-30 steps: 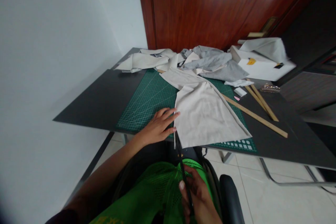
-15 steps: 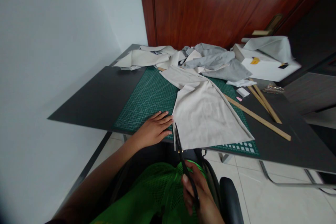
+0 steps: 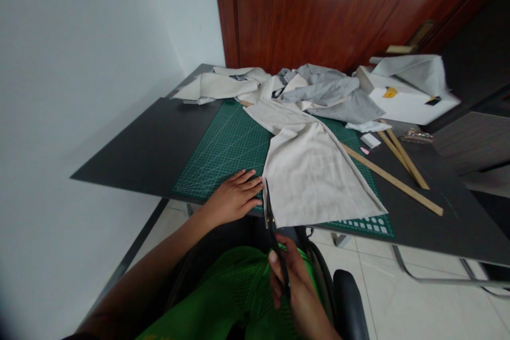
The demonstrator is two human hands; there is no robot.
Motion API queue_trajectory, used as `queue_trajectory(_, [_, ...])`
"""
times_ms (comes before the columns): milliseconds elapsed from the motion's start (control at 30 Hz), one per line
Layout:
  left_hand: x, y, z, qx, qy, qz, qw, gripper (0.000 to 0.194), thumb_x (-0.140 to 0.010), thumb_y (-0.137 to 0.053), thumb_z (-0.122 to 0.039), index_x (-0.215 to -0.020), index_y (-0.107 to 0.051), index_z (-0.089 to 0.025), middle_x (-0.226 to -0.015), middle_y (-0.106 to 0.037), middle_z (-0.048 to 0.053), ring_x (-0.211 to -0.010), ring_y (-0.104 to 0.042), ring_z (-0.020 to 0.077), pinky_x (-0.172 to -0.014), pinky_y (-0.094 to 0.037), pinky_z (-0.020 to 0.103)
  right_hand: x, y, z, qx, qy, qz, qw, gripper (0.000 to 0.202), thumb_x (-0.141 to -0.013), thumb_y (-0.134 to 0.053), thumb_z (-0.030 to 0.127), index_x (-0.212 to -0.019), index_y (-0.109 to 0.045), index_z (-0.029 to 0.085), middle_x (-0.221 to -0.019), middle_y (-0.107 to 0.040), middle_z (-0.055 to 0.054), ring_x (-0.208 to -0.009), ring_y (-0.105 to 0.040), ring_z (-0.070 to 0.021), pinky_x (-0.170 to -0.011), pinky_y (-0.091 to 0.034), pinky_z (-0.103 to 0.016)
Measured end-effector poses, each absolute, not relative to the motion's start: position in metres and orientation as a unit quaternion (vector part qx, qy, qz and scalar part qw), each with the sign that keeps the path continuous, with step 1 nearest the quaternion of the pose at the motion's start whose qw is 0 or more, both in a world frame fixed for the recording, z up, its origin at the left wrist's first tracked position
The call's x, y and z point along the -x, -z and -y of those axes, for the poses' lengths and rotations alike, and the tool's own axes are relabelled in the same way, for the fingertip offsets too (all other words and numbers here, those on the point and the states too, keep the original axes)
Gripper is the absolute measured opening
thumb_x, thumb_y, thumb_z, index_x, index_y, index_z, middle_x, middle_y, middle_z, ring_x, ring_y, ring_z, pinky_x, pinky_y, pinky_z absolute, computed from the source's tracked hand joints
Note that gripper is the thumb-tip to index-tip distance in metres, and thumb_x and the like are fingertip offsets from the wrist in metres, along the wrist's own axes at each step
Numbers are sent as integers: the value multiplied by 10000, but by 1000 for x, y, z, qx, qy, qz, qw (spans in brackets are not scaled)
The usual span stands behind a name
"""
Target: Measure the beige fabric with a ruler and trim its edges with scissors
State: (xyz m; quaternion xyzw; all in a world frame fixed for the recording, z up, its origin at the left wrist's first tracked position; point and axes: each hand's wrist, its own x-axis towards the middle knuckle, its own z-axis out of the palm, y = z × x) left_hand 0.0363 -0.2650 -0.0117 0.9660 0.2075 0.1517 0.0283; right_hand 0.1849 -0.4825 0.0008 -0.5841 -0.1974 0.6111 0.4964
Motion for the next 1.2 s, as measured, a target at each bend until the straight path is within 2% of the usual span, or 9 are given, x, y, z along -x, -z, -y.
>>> queue_trajectory(100, [-37, 8, 266, -968, -132, -212, 31, 482, -1089, -547, -463, -1467, -616, -171, -1548, -614, 67, -1517, -477, 316, -1281, -350, 503, -184, 0, 480, 580, -609, 202, 502, 788, -766, -822, 750, -1296, -547, 236, -700, -537, 92, -465, -419, -81, -379, -381, -212])
queue_trajectory(300, [-38, 5, 268, -969, -116, -217, 29, 482, -1099, -522, -470, -1475, -608, -181, -1570, -594, 60, -1528, -460, 313, -1291, -327, 491, -181, 4, 479, 575, -608, 213, 504, 700, -814, -805, 712, -1283, -562, 253, -631, -499, 107, -468, -428, -99, -396, -396, -218])
queue_trajectory(600, [-38, 7, 268, -968, -130, -216, 19, 462, -1098, -520, -478, -1459, -619, -207, -1548, -614, 60, -1517, -476, 308, -1280, -330, 485, -177, 6, 480, 575, -606, 222, 504, 753, -830, -779, 726, -1334, -527, 227, -633, -483, 111, -469, -421, -101, -389, -400, -219])
queue_trajectory(1000, [-39, 5, 269, -967, -129, -218, 22, 484, -1092, -532, -484, -1460, -615, -181, -1541, -620, 73, -1518, -476, 306, -1289, -330, 489, -177, 7, 483, 577, -606, 207, 507, 769, -831, -779, 719, -1358, -524, 222, -607, -496, 108, -457, -404, -105, -383, -376, -222])
queue_trajectory(1200, [-38, 5, 269, -966, -133, -219, 21, 486, -1095, -523, -489, -1459, -616, -180, -1542, -619, 71, -1517, -478, 307, -1286, -338, 492, -178, 1, 482, 586, -608, 216, 490, 861, -802, -776, 766, -1398, -483, 218, -604, -499, 111, -466, -426, -112, -395, -390, -227])
